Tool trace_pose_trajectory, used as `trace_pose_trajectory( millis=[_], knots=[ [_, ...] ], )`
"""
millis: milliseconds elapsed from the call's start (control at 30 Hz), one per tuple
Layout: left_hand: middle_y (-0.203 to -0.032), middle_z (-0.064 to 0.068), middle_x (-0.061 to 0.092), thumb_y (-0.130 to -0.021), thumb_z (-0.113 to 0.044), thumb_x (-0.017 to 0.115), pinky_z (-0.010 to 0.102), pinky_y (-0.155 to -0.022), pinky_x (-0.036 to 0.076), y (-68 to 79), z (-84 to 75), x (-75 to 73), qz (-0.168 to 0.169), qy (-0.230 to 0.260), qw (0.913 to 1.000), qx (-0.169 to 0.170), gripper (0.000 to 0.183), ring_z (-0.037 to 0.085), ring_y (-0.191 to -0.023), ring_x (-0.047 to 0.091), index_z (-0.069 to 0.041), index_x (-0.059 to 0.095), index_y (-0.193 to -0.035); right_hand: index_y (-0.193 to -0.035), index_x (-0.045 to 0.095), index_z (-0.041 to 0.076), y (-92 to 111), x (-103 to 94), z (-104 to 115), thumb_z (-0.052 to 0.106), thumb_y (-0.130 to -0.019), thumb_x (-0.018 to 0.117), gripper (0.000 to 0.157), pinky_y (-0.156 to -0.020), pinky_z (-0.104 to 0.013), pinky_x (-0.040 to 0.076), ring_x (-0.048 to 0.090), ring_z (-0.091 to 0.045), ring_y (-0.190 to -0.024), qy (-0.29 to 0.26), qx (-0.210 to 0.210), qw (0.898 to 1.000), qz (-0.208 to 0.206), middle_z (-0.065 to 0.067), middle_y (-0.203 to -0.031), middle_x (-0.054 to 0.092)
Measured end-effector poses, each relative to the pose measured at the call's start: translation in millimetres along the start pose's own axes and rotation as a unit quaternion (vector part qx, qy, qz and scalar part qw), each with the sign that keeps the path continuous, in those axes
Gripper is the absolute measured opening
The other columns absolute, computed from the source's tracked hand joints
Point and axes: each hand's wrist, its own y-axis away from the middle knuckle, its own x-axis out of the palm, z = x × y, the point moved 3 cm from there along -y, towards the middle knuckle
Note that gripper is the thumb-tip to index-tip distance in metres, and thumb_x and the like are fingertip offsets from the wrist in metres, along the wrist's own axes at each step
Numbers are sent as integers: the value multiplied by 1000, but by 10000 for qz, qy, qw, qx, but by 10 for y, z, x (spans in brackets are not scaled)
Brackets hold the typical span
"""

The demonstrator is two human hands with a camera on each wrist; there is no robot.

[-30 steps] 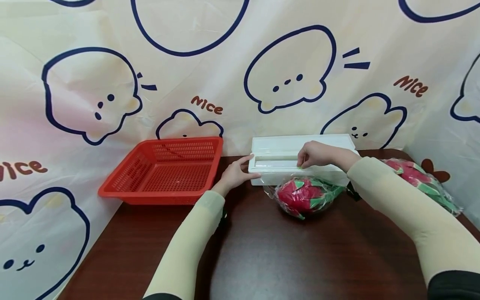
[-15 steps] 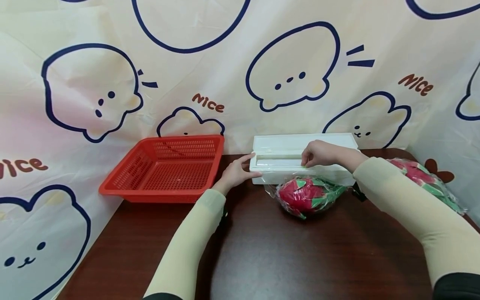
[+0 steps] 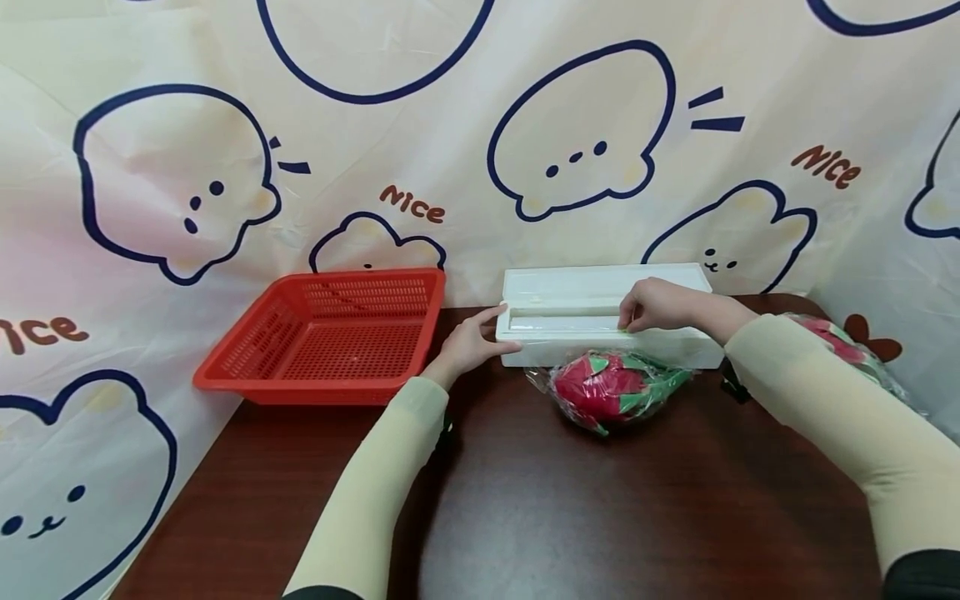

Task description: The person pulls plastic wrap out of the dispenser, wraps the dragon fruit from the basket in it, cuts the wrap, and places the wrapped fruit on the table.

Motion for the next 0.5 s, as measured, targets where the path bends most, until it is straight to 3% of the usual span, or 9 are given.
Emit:
trace_pose_trajectory(
  millis=[500],
  knots=[
    [-137,5,54,-74,-43,84,40,-93,48,10,0,-5,57,196,9998,-29,83,20,-118,56,-30,45,-146,-87,76,6,272,-73,-197,-1,-85,71,9,-69,-33,50,55,-15,-72,-96,194,9997,-119,-1,-81,70]
  ],
)
